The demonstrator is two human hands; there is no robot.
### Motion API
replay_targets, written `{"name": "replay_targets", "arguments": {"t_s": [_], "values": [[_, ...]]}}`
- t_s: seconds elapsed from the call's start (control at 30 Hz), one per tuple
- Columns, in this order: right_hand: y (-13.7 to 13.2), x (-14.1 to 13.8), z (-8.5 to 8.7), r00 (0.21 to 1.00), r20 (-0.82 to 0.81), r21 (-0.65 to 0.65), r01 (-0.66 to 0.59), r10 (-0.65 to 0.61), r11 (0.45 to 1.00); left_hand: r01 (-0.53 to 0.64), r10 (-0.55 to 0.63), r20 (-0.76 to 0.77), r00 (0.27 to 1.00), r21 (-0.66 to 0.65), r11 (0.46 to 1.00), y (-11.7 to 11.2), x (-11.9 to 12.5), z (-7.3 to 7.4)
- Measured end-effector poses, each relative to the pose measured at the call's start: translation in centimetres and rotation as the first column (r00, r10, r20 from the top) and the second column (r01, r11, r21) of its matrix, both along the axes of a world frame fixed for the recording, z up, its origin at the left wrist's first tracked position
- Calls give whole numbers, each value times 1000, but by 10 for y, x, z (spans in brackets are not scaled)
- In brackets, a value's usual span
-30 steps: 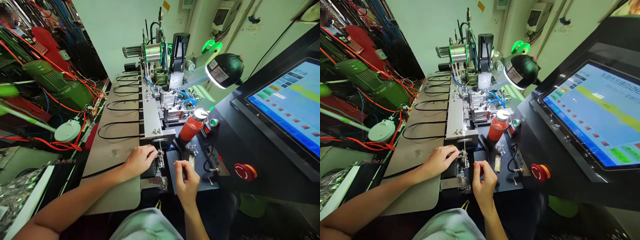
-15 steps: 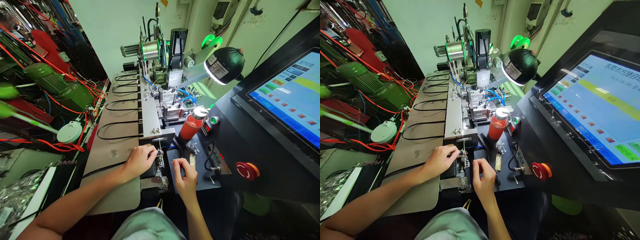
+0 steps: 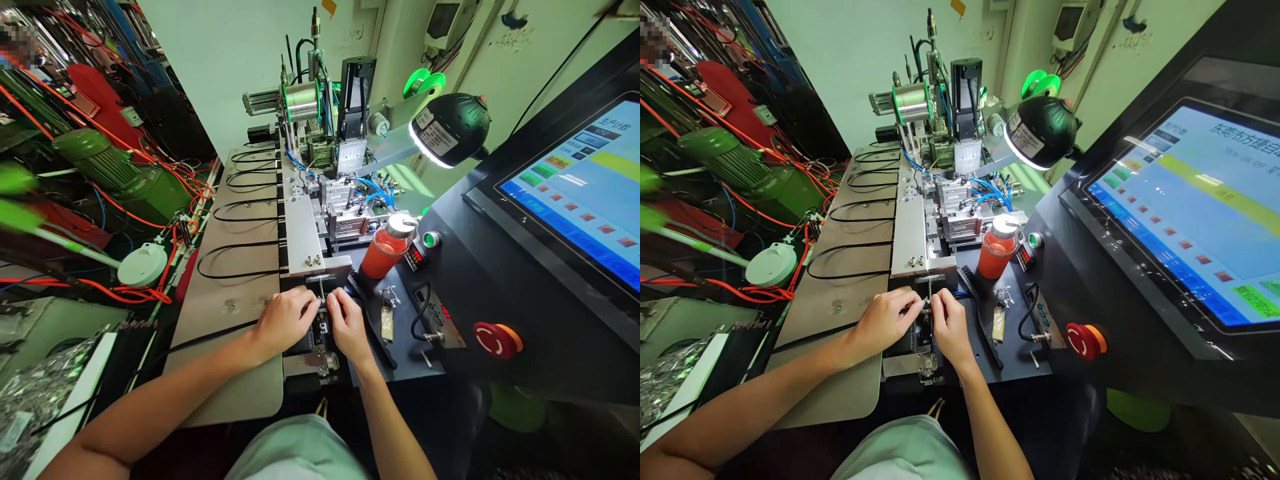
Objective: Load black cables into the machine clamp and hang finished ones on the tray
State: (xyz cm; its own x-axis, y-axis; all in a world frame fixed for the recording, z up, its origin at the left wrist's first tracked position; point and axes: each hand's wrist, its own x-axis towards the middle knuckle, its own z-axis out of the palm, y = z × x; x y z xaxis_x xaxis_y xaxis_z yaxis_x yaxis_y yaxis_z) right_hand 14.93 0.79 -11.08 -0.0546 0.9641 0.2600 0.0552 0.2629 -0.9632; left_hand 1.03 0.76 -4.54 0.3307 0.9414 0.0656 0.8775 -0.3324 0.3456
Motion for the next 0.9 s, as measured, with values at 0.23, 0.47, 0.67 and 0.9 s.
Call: {"name": "replay_targets", "arguments": {"t_s": [0.23,0.47,0.67,0.9], "values": [[-2,-5,-6,997,-69,-19,44,-46,999,247,-201,-192,961,264,932,-10,-15,-3],[-1,-2,-11,994,-90,-84,50,-57,995,443,-325,-423,846,220,869,-9,-11,5],[-8,14,3,967,180,164,152,-181,975,198,-165,-178,970,190,962,-8,-19,-1],[-18,19,4,926,244,341,196,-288,919,123,-92,-248,964,112,986,-8,-16,0]]}}
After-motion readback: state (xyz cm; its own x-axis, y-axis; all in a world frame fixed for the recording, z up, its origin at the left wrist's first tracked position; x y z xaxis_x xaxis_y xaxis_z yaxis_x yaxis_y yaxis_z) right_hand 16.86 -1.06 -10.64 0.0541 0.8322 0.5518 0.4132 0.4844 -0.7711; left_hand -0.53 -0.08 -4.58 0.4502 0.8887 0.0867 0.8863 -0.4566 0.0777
